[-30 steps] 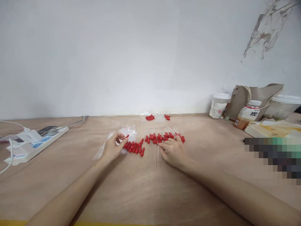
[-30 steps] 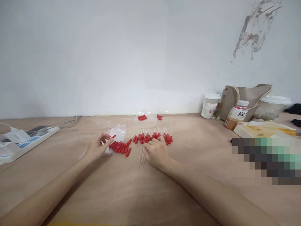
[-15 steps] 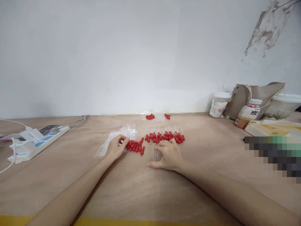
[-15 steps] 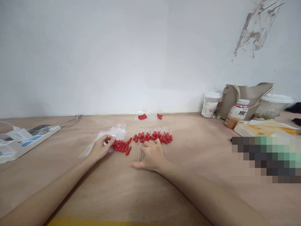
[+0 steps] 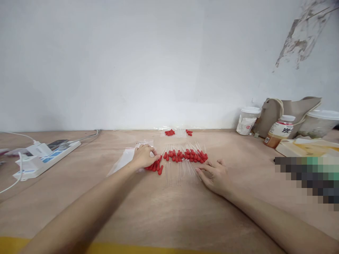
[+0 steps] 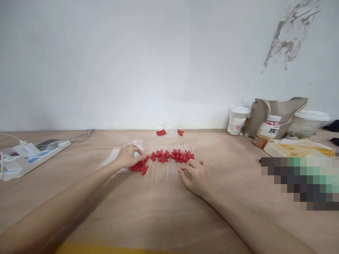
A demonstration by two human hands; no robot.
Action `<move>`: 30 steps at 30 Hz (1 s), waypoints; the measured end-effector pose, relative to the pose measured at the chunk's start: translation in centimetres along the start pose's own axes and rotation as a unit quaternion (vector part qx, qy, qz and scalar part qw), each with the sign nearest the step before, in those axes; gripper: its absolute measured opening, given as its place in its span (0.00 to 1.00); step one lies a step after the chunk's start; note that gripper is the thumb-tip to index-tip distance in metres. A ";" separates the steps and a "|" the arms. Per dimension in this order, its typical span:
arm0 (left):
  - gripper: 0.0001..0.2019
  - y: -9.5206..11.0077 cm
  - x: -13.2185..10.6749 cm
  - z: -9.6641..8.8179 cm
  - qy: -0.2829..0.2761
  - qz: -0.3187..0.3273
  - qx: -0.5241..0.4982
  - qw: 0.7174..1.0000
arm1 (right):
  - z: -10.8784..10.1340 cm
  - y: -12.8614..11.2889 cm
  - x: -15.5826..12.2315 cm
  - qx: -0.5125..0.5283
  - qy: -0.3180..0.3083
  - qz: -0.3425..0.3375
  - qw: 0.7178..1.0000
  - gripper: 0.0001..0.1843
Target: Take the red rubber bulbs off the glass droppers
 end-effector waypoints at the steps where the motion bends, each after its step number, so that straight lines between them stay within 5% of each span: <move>1: 0.15 0.0 0.7 0.4 -0.026 -0.019 0.004 0.999 | -0.2 0.1 -0.2 0.001 0.005 0.003 1.000 0.13; 7: 0.12 0.3 3.0 2.4 -0.128 -0.090 -0.009 0.988 | -0.3 -0.4 -0.3 0.002 0.008 0.002 1.000 0.13; 13: 0.11 0.4 3.4 2.3 -0.131 -0.118 -0.020 0.984 | -0.1 -0.2 -0.4 0.006 0.010 0.005 1.000 0.11; 19: 0.11 1.6 0.7 -0.2 -0.015 -0.056 -0.008 0.998 | -0.2 0.0 -0.4 0.002 0.014 0.010 1.000 0.09; 25: 0.08 3.7 -5.6 -0.2 0.145 0.215 -0.031 0.965 | -0.7 -0.8 -0.3 -0.012 0.036 -0.002 0.999 0.24; 30: 0.06 3.9 -7.3 0.3 0.199 0.245 -0.048 0.948 | -0.5 -2.7 -0.2 0.000 0.005 -0.081 0.997 0.21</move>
Point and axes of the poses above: each hand's wrist, its own x-axis towards the middle knuckle, its own z-axis out of the palm, y = z × x, the point moved 6 cm from there along x, towards the middle knuckle, and after that the axes turned 11 degrees about z, right-handed, at the moved point
